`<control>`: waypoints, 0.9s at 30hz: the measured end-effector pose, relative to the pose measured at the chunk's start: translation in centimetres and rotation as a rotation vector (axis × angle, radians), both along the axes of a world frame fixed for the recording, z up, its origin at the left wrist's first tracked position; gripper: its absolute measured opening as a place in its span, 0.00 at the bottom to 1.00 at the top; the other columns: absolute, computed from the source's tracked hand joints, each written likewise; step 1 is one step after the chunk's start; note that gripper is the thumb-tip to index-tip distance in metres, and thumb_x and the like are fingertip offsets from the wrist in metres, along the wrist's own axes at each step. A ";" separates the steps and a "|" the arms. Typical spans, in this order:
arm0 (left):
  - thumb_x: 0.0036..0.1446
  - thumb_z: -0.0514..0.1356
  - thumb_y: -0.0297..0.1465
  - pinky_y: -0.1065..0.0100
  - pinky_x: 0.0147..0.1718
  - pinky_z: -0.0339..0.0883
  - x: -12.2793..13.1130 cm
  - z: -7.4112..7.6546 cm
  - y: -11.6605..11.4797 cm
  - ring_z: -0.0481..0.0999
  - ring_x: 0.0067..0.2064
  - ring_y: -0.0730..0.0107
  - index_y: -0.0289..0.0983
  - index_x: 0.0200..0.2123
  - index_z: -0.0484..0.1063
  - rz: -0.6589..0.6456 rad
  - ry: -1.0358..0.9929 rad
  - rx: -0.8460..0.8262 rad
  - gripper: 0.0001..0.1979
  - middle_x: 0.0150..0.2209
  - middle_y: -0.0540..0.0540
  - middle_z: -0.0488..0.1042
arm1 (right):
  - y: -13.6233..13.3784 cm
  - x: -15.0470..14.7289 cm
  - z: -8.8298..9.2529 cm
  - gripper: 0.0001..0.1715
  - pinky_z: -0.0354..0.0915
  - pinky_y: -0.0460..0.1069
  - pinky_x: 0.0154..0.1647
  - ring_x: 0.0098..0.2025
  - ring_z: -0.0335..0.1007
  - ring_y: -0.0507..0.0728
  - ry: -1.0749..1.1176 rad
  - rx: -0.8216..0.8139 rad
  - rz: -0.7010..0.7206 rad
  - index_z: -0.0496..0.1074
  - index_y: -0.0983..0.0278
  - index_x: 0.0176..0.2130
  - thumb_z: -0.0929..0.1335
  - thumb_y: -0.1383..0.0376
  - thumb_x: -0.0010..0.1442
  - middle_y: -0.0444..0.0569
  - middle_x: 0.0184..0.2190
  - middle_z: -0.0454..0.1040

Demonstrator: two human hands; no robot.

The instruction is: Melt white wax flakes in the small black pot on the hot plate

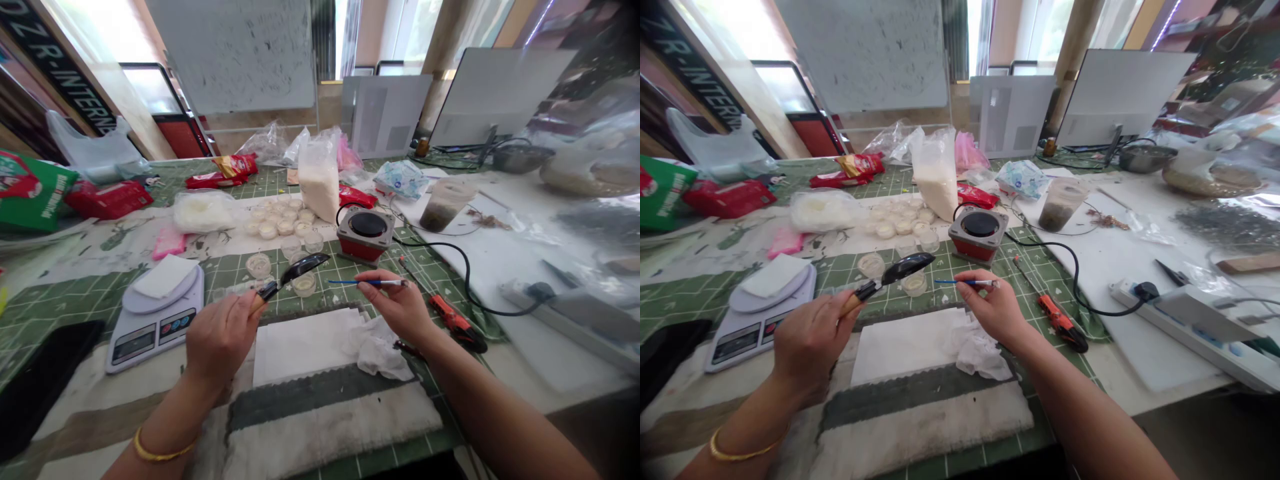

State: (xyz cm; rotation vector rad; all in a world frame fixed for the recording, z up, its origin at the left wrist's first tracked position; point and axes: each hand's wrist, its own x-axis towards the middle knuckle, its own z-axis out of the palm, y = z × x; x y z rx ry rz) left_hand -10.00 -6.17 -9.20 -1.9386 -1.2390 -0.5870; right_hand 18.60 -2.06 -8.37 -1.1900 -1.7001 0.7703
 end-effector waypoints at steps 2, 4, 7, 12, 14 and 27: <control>0.54 0.59 0.30 0.67 0.26 0.58 0.0 0.1 0.0 0.70 0.27 0.65 0.31 0.40 0.68 -0.001 0.001 0.005 0.10 0.27 0.44 0.74 | 0.0 0.0 0.0 0.11 0.65 0.49 0.37 0.35 0.70 0.55 -0.002 0.000 0.000 0.74 0.63 0.37 0.66 0.61 0.55 0.48 0.33 0.76; 0.54 0.60 0.30 0.67 0.26 0.58 0.1 0.1 -0.1 0.70 0.27 0.66 0.31 0.39 0.68 -0.005 0.001 0.004 0.10 0.27 0.44 0.74 | 0.0 0.0 0.1 0.11 0.65 0.48 0.36 0.35 0.70 0.54 -0.010 0.002 -0.002 0.74 0.63 0.37 0.66 0.61 0.55 0.48 0.33 0.75; 0.54 0.60 0.31 0.67 0.26 0.58 0.1 0.1 -0.1 0.70 0.27 0.66 0.31 0.39 0.69 -0.007 0.001 0.004 0.11 0.26 0.44 0.73 | 0.0 0.0 0.0 0.11 0.65 0.48 0.36 0.34 0.70 0.54 -0.009 0.001 0.001 0.74 0.63 0.38 0.66 0.61 0.55 0.48 0.33 0.75; 0.54 0.60 0.31 0.67 0.26 0.58 0.1 -0.1 0.2 0.70 0.27 0.66 0.31 0.39 0.69 -0.029 0.013 -0.002 0.11 0.26 0.45 0.73 | 0.0 0.0 0.1 0.11 0.65 0.49 0.36 0.34 0.70 0.54 -0.017 0.000 -0.002 0.74 0.63 0.37 0.66 0.60 0.55 0.48 0.32 0.75; 0.54 0.60 0.31 0.67 0.26 0.57 0.1 -0.2 0.3 0.70 0.27 0.66 0.31 0.38 0.69 -0.029 0.016 -0.009 0.11 0.26 0.45 0.73 | 0.0 0.0 0.1 0.11 0.65 0.49 0.36 0.34 0.70 0.54 -0.030 0.005 -0.004 0.74 0.63 0.37 0.66 0.61 0.55 0.48 0.33 0.76; 0.55 0.59 0.31 0.66 0.26 0.57 0.1 0.0 0.1 0.70 0.27 0.66 0.31 0.38 0.69 -0.019 0.015 -0.033 0.09 0.25 0.46 0.73 | 0.0 -0.1 0.2 0.11 0.64 0.48 0.34 0.33 0.69 0.54 -0.019 -0.023 -0.004 0.74 0.63 0.37 0.66 0.60 0.55 0.48 0.32 0.76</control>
